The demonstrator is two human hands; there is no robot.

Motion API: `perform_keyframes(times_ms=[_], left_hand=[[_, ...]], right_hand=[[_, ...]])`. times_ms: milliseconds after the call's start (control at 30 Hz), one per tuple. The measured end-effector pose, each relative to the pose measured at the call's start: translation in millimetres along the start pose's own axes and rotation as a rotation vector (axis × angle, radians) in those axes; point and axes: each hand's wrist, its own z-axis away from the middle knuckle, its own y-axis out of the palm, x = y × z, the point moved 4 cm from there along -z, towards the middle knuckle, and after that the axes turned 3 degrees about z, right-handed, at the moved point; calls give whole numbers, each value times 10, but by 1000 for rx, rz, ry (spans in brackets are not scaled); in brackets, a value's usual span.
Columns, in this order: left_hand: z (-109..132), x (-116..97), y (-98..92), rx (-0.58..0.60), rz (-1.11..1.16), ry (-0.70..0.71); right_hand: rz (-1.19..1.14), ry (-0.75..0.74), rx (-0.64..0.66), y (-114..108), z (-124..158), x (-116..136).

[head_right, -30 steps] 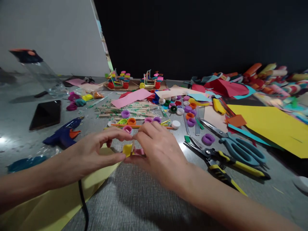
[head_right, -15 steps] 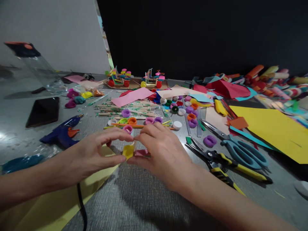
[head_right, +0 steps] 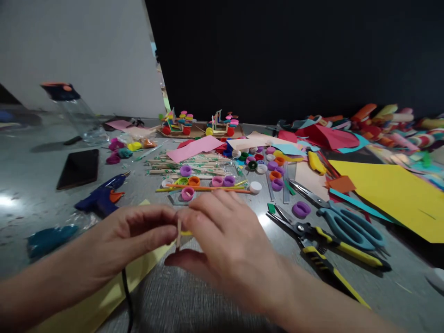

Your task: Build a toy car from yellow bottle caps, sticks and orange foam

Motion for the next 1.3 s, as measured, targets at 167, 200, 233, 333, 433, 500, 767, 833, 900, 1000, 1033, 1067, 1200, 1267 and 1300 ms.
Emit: perform_keyframes(times_ms=[167, 200, 233, 333, 433, 500, 767, 833, 900, 1000, 1033, 1067, 1200, 1267, 1300], left_hand=[[187, 49, 124, 8, 171, -50], [217, 52, 136, -14, 189, -47], [245, 52, 147, -40, 208, -46], [313, 24, 189, -85, 267, -39], [362, -28, 227, -71, 297, -12], [385, -50, 239, -49, 304, -4], [395, -29, 300, -14, 364, 0], [386, -9, 316, -12, 378, -6], [374, 13, 318, -18, 379, -26], [352, 32, 305, -39, 346, -35], [345, 39, 304, -46, 338, -39], [339, 49, 307, -49, 336, -43], [351, 157, 358, -26, 353, -65], [382, 271, 394, -12, 353, -99], [400, 341, 413, -4, 357, -127]], right_hand=[[53, -73, -3, -30, 4, 159], [52, -77, -24, -49, 7, 170], [52, -82, -48, -72, 10, 183], [49, -106, -83, -150, 19, 235], [32, -104, -54, -221, 32, 286], [18, -75, -24, -256, 44, 296], [-37, -14, -1, -271, 62, 325], [14, -43, -26, -274, 66, 351], [51, -60, -32, -277, 78, 362], [75, -38, -9, -280, 112, 341], [74, -25, 6, -278, 127, 331], [63, -13, 20, -273, 143, 322], [-3, 34, 45, -221, 208, 337], [6, 70, 41, -179, 255, 374], [18, 85, 43, -152, 287, 397]])
